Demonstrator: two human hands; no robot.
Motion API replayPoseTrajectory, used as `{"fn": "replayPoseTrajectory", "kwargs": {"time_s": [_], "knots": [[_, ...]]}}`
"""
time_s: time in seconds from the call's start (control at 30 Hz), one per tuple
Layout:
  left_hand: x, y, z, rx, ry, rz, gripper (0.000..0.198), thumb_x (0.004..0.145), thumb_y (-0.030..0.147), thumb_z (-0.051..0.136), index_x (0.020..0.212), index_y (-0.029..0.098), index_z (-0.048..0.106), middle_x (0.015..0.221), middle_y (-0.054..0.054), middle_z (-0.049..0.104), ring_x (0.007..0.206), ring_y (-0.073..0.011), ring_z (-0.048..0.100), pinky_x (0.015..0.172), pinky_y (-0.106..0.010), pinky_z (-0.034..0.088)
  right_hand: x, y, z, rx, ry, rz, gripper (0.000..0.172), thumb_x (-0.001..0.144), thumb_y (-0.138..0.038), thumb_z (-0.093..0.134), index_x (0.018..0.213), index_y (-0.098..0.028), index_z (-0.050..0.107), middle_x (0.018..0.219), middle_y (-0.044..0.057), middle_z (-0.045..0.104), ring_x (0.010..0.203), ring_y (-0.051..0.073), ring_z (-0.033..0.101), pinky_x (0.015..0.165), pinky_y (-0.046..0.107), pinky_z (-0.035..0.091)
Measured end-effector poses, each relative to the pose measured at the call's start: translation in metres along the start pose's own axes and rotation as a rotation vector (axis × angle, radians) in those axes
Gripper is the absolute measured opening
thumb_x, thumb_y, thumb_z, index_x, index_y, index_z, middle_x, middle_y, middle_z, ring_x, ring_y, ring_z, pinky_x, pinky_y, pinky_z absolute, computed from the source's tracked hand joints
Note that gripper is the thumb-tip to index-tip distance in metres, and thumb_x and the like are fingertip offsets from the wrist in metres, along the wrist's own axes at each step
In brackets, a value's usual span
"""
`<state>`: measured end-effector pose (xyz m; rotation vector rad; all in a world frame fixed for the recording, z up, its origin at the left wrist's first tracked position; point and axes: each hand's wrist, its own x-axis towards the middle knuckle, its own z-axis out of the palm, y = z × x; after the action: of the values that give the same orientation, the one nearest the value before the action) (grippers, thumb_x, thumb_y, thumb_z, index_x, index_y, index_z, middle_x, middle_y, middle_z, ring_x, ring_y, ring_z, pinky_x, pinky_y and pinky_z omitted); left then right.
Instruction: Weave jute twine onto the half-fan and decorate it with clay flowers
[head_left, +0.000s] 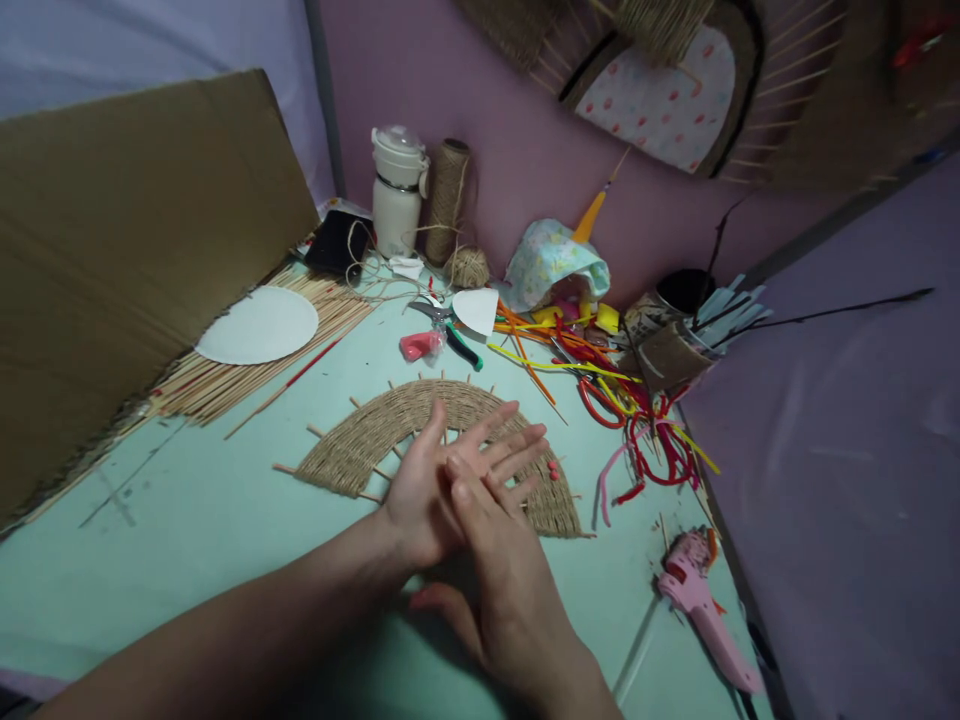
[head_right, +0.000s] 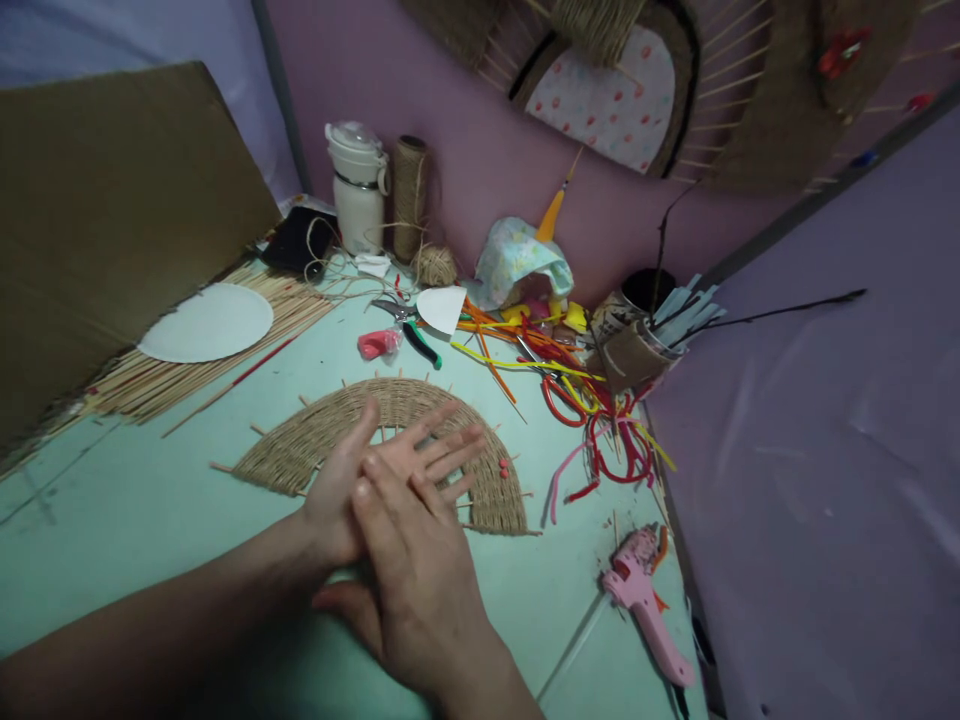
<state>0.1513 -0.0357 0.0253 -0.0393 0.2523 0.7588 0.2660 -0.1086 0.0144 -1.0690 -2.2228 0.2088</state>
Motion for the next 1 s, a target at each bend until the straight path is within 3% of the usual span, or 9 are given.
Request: {"fn": "replayPoseTrajectory", "kwargs": {"time_s": [0.1,0.2,0.33,0.5,0.67,0.8,1.0], "knots": [[-0.0002,0.0022,-0.0007,-0.003,-0.013,0.071,0.068,0.090,0.064,0.037,0.140,0.019,0.043,0.138,-0.018,0.052,0.133,-0.0303,0.044,0.111,-0.046,0.027,-0.0009,0.0009,-0.0013,-0.022,0.021,0.050,0.077,0.095,-0.043,0.049,0.153,-0.015,0.007,0.143,0.017,0.049,0.138,0.025,0.040,0.109,0.050,0.039],[0.0002,0.0001,-0.0028,-0.002,-0.023,0.041,0.068,0.089,0.065,0.036,0.139,0.019,0.044,0.138,-0.018,0.053,0.132,-0.0312,0.044,0.110,-0.047,0.027,-0.0007,0.0010,-0.0011,-0.039,0.033,0.102,0.081,0.093,-0.047,0.050,0.153,-0.014,0.006,0.146,0.018,0.045,0.140,0.026,0.036,0.110,0.051,0.039],[0.0013,-0.0005,-0.0049,0.010,-0.033,0.004,0.070,0.089,0.066,0.036,0.137,0.016,0.046,0.135,-0.019,0.054,0.132,-0.0311,0.045,0.110,-0.046,0.027,-0.0010,0.0002,-0.0004,0.015,0.005,-0.007,0.077,0.094,-0.046,0.048,0.152,-0.013,0.010,0.143,0.017,0.048,0.138,0.026,0.039,0.109,0.049,0.040],[0.0012,0.0003,-0.0028,0.007,-0.010,0.071,0.065,0.090,0.064,0.036,0.136,0.019,0.046,0.135,-0.017,0.054,0.130,-0.0300,0.047,0.108,-0.046,0.032,0.0000,0.0010,-0.0017,-0.024,0.055,0.097,0.079,0.093,-0.045,0.050,0.152,-0.013,0.010,0.144,0.018,0.047,0.138,0.027,0.039,0.108,0.050,0.041],[0.0013,-0.0018,-0.0027,0.006,-0.006,0.003,0.071,0.088,0.068,0.035,0.131,0.014,0.049,0.129,-0.020,0.057,0.127,-0.0315,0.050,0.106,-0.046,0.034,0.0003,0.0002,-0.0021,0.019,0.029,-0.029,0.073,0.095,-0.043,0.048,0.152,-0.012,0.014,0.140,0.018,0.051,0.137,0.025,0.041,0.108,0.049,0.042],[0.0009,0.0009,-0.0026,0.004,-0.005,0.075,0.064,0.089,0.064,0.036,0.131,0.018,0.049,0.129,-0.017,0.058,0.128,-0.0305,0.049,0.106,-0.046,0.035,-0.0008,0.0022,-0.0030,-0.012,0.075,0.085,0.076,0.094,-0.042,0.051,0.152,-0.013,0.012,0.141,0.018,0.051,0.135,0.026,0.043,0.107,0.050,0.043],[0.0015,-0.0045,-0.0002,0.008,-0.014,0.010,0.067,0.091,0.062,0.036,0.128,0.009,0.052,0.126,-0.021,0.060,0.128,-0.0297,0.050,0.107,-0.042,0.036,-0.0011,0.0011,-0.0027,0.070,0.109,0.029,0.074,0.093,-0.038,0.054,0.152,-0.015,0.016,0.142,0.017,0.049,0.136,0.026,0.042,0.108,0.049,0.041]]}}
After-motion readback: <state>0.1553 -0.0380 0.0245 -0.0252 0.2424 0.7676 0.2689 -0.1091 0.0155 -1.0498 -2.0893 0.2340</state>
